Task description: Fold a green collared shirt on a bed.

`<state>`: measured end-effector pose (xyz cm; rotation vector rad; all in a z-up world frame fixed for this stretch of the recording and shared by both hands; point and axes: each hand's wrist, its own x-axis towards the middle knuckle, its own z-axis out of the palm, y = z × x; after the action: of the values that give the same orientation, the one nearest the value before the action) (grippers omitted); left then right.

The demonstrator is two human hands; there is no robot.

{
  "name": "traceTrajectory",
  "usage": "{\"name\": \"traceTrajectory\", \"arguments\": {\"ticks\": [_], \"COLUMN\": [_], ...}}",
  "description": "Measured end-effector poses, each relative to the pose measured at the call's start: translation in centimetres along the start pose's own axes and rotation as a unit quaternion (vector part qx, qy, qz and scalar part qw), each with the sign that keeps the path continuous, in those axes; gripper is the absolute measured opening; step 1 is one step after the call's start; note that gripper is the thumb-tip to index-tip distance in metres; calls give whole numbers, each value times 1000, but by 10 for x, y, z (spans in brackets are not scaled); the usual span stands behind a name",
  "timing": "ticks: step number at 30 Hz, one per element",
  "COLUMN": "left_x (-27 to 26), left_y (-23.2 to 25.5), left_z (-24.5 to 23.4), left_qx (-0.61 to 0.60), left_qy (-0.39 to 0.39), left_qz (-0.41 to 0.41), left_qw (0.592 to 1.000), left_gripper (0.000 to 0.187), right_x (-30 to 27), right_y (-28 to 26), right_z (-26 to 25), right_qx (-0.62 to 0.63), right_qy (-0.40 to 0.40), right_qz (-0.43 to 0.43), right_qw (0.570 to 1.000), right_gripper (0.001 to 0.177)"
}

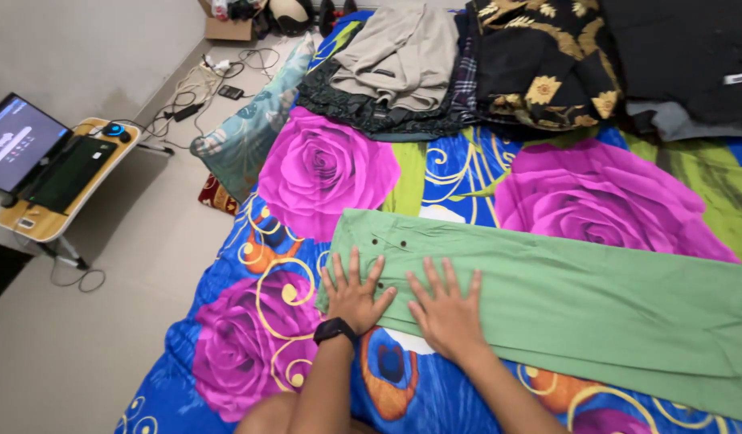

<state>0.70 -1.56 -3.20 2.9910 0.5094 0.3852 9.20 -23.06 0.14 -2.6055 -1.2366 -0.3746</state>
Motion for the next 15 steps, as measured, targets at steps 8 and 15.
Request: {"name": "traceTrajectory", "arguments": {"ticks": [8, 15], "left_x": [-5, -2], "left_y": [-2, -1], "left_z": [3, -13], "left_qx": [-36, -75], "left_qy": [-11, -32], "left_qz": [-4, -7], "left_qw": [999, 997], "left_gripper": [74, 75], "right_x": [-7, -20], "right_y": [88, 44], "right_z": [-2, -13], "right_qx": [-63, 13], "right_qy": [-10, 19], "right_qz": [193, 26], "right_qw": [979, 999], "right_gripper": [69, 73]}}
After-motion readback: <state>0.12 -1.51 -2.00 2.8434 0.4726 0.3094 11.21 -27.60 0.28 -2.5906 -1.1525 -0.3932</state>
